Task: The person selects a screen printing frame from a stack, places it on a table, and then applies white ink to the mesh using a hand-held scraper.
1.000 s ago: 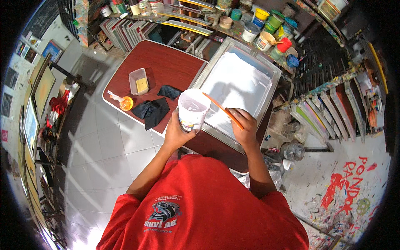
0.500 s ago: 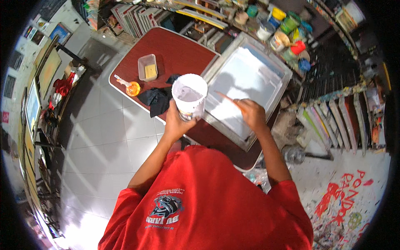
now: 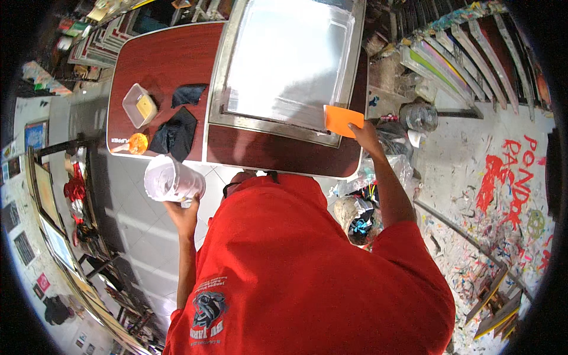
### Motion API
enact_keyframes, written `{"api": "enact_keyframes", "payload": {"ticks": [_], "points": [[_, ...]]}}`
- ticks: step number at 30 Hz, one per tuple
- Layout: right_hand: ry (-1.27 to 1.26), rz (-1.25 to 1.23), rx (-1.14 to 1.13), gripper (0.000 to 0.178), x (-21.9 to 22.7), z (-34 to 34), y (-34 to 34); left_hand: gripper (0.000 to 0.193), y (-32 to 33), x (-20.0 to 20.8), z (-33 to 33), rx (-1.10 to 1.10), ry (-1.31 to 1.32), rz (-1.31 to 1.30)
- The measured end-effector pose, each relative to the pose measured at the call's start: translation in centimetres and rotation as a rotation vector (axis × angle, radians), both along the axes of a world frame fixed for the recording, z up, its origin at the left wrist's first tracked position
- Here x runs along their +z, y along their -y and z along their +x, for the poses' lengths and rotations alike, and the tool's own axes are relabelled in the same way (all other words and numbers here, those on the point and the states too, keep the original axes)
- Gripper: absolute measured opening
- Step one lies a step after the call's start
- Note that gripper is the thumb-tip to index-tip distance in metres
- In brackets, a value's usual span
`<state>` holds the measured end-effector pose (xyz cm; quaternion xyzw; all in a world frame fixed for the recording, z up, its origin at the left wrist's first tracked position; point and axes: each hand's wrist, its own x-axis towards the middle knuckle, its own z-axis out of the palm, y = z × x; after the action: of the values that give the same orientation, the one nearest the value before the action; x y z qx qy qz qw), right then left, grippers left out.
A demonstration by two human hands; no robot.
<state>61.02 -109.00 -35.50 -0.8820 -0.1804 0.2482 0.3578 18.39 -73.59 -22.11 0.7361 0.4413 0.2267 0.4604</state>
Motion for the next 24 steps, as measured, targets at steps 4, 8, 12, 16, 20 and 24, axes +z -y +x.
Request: {"api": "enact_keyframes", "payload": {"ticks": [4, 8, 12, 16, 20, 24], "points": [[0.042, -0.190, 0.061, 0.039, -0.3, -0.3, -0.5, 0.080, -0.1, 0.7, 0.7, 0.022, -0.037, -0.026], [-0.006, -0.196, 0.091, 0.043, -1.0, 0.3, -0.8, 0.081, -0.6, 0.9, 1.6, 0.000, -0.052, -0.043], [-0.087, -0.033, 0.140, 0.041, -4.7, 0.3, 0.3, 0.081, -1.2, 0.5, 2.6, -0.041, -0.049, -0.025], [-0.141, -0.039, 0.127, 0.035, -5.0, 0.4, -0.5, 0.081, -1.1, 1.0, 3.8, -0.056, -0.002, -0.086], [-0.373, 0.223, 0.020, 0.032, -4.3, 0.5, -1.2, 0.083, -1.5, 0.5, 3.4, -0.051, -0.063, -0.089], [-0.396, 0.164, 0.007, 0.031, -4.4, 0.8, -1.2, 0.081, -1.1, 0.6, 4.0, -0.018, -0.037, -0.089]]}}
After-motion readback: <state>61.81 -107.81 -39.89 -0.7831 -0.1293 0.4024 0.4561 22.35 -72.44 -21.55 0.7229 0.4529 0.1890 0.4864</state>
